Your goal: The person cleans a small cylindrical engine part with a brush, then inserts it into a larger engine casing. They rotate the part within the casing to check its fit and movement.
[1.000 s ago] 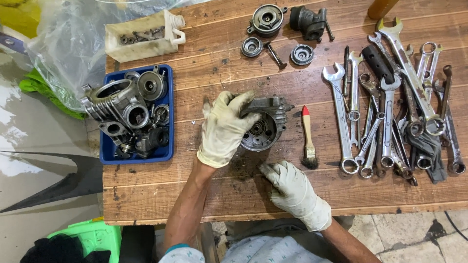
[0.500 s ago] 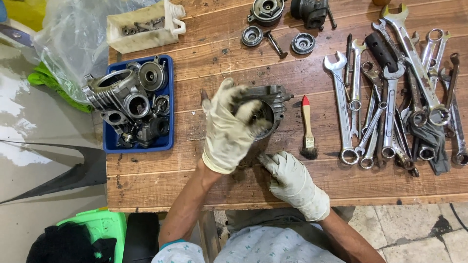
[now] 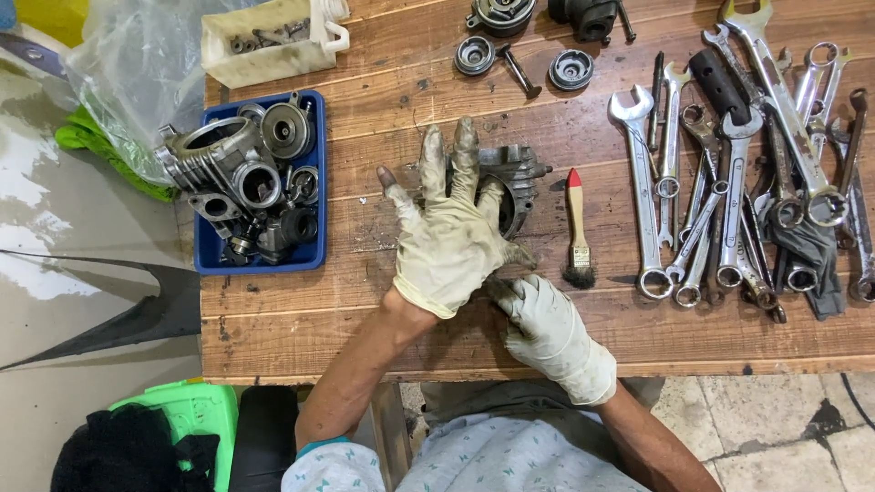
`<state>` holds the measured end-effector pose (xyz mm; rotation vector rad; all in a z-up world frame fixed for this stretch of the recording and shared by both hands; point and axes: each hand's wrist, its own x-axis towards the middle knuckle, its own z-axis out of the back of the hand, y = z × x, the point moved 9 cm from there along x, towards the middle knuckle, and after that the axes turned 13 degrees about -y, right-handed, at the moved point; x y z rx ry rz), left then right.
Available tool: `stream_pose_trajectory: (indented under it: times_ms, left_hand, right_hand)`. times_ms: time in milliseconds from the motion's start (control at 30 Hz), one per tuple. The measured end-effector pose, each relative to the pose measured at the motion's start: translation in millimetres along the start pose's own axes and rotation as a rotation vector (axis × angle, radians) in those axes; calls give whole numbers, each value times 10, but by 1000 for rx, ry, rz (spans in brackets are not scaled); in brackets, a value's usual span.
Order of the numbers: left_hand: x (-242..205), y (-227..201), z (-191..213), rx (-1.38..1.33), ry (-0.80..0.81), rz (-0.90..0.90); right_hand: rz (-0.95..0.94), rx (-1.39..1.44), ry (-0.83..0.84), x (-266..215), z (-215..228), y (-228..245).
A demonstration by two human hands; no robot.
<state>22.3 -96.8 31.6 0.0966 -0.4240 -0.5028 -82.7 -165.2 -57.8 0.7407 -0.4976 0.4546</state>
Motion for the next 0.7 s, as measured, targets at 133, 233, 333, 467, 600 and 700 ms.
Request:
stream_pose_trajectory:
  times_ms: [133, 233, 333, 467, 600, 700]
  left_hand:
    - [108, -17, 29, 91, 37, 28]
    - [92, -24, -54, 108, -42, 25]
    - [112, 3, -38, 17, 27, 42]
    - [33, 5, 13, 36, 2, -8]
    - [16, 3, 24, 39, 25, -26]
    - [22, -13, 24, 44, 46, -47]
  right_hand:
    - [-21, 10, -18, 106, 78, 75]
    - [-16, 4, 36, 19, -12, 1]
    - [-2, 14, 48, -78, -84, -60]
    - [40, 65, -75, 67, 89, 76]
    - [18, 14, -19, 57, 46, 59]
    - [23, 16, -24, -6, 18, 11]
